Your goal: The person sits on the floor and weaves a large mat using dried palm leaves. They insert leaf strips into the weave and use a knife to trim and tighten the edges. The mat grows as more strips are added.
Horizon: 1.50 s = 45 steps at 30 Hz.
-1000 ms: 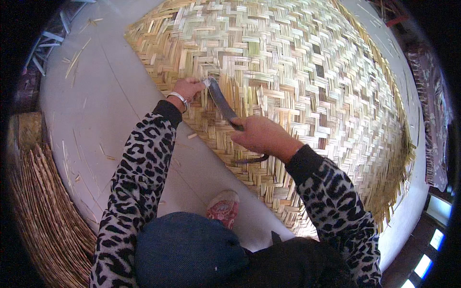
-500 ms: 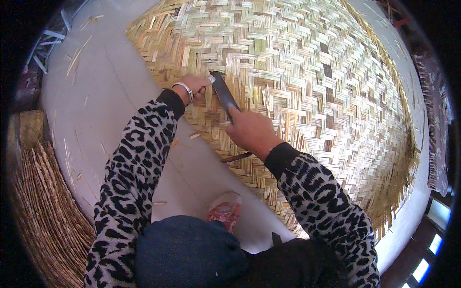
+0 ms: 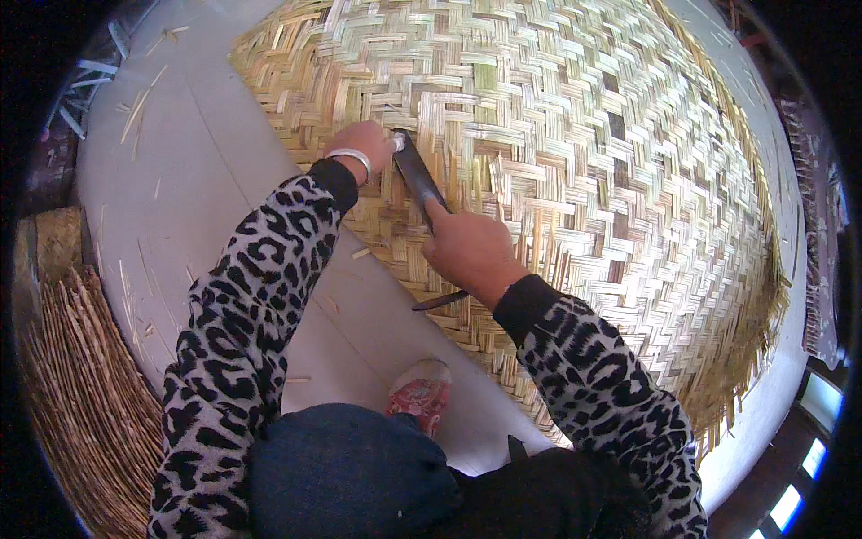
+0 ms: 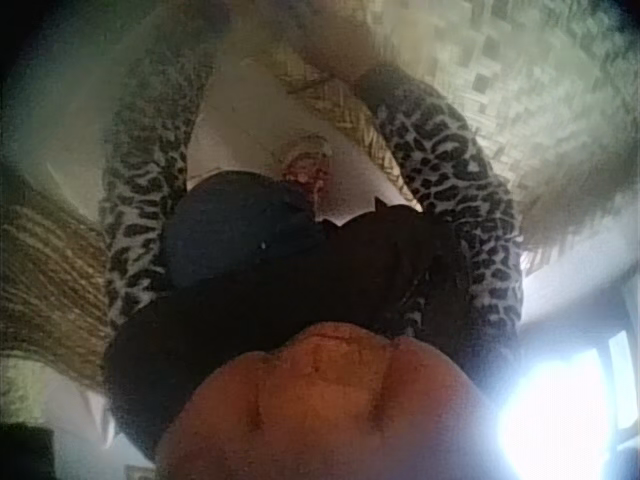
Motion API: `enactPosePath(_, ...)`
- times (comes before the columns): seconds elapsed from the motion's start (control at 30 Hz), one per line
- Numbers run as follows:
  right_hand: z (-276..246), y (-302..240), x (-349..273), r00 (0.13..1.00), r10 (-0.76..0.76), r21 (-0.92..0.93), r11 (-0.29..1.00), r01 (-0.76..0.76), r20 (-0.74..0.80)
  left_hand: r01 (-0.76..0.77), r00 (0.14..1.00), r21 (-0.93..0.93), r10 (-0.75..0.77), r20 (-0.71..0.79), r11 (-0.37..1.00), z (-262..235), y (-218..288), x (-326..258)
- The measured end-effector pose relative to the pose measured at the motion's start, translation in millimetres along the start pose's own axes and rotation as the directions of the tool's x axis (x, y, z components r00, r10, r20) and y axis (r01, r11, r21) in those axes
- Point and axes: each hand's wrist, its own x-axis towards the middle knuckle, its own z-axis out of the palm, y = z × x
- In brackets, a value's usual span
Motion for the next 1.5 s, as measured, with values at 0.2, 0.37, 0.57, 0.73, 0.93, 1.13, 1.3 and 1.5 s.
enactPosePath(0.2,-17,-6,-9,0.998,0.015,-0.05,0.999,-0.012,0.066,-0.075,0.997,0.09,0.072,0.032,0.993,-8,-8,2)
enactPosePath(0.37,-46,9,-75,0.979,0.0,-0.048,0.999,0.01,0.203,-0.143,0.977,-0.012,0.139,-0.16,0.99,16,-25,-3)
enactPosePath(0.57,-53,48,-134,0.969,0.026,0.416,0.9,-0.13,0.246,-0.023,0.968,-0.459,-0.095,-0.232,0.888,9,-29,-8)
enactPosePath(0.73,-58,64,-143,0.951,-0.056,0.882,0.393,-0.259,0.304,-0.011,0.994,-0.898,-0.093,-0.058,0.44,-7,-5,-36)
enactPosePath(0.93,-73,60,-140,0.912,-0.126,0.919,0.109,-0.379,0.391,0.215,0.951,-0.938,0.161,0.265,0.273,0,9,-43)
enactPosePath(1.13,-63,42,-120,0.89,-0.183,0.906,0.16,-0.392,0.417,0.172,0.962,-0.852,0.102,0.254,0.494,23,-9,-41)
enactPosePath(1.3,-50,43,-87,0.891,-0.126,0.877,0.281,-0.39,0.436,0.224,0.973,-0.834,-0.074,0.217,0.505,30,-3,-56)
enactPosePath(1.5,-41,43,-52,0.971,-0.11,0.607,0.794,-0.044,0.214,0.326,0.94,-0.915,0.025,0.341,0.238,29,-11,-61)
